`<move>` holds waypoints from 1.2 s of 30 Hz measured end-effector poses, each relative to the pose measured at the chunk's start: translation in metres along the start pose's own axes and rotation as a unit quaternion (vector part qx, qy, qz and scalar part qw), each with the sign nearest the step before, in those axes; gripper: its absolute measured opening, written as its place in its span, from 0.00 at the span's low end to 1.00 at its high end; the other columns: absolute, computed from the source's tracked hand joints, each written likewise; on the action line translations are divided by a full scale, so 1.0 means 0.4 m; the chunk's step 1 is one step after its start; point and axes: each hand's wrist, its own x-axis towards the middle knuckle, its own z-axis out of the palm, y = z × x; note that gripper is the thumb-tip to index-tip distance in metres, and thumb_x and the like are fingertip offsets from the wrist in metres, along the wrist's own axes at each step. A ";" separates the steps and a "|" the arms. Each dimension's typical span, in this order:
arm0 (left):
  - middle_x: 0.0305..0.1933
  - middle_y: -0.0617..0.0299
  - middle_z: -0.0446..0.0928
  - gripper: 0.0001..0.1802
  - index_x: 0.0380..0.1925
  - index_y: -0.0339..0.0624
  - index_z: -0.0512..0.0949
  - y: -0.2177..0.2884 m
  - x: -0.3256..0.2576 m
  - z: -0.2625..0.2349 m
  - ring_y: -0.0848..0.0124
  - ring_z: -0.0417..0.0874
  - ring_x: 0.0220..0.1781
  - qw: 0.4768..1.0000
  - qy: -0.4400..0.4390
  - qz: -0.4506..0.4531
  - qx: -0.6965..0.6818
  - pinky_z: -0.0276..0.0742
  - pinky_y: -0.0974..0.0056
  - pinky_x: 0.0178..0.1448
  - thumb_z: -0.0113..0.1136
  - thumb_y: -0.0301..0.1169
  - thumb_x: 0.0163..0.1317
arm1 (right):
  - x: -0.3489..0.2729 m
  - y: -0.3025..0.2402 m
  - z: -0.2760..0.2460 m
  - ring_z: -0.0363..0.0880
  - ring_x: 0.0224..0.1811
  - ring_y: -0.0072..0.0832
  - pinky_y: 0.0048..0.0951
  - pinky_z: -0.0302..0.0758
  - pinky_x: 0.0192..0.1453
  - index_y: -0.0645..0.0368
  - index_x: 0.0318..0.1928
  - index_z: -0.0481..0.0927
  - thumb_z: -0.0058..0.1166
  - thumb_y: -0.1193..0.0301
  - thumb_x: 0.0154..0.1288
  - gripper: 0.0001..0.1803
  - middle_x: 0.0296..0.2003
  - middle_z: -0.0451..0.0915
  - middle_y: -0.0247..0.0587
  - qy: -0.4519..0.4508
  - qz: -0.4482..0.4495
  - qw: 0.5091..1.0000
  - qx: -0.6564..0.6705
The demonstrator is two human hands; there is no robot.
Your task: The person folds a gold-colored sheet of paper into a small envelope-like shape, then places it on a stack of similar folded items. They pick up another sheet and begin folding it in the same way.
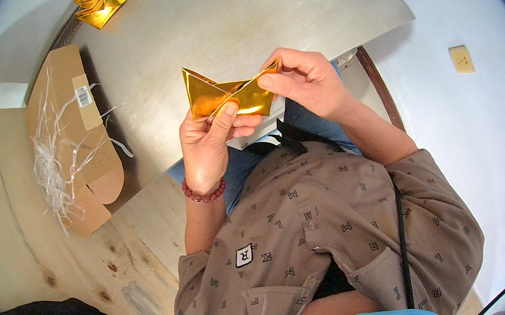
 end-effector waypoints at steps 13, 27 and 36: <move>0.47 0.50 0.88 0.15 0.59 0.32 0.79 0.004 -0.005 0.005 0.65 0.93 0.41 0.999 -0.006 0.024 0.025 0.91 0.65 0.44 0.59 0.28 0.77 | 0.009 -0.009 -0.017 0.80 0.38 0.14 0.21 0.83 0.43 0.66 0.43 0.83 0.60 0.73 0.76 0.07 0.35 0.84 0.32 -0.015 -0.024 1.000 -0.005; 0.49 0.49 0.87 0.14 0.57 0.33 0.79 -0.002 -0.006 0.003 0.65 0.92 0.42 0.999 -0.016 0.040 0.019 0.90 0.65 0.43 0.59 0.28 0.77 | 0.012 -0.002 -0.033 0.80 0.34 0.14 0.19 0.80 0.41 0.63 0.41 0.83 0.62 0.69 0.76 0.09 0.33 0.83 0.29 -0.006 -0.016 0.999 -0.034; 0.47 0.51 0.87 0.12 0.54 0.33 0.80 -0.013 0.002 0.019 0.64 0.93 0.40 0.999 0.040 0.028 0.003 0.90 0.67 0.41 0.60 0.29 0.77 | 0.014 0.020 -0.006 0.80 0.36 0.13 0.20 0.79 0.41 0.62 0.39 0.80 0.63 0.71 0.76 0.08 0.34 0.83 0.29 0.006 0.006 0.998 0.060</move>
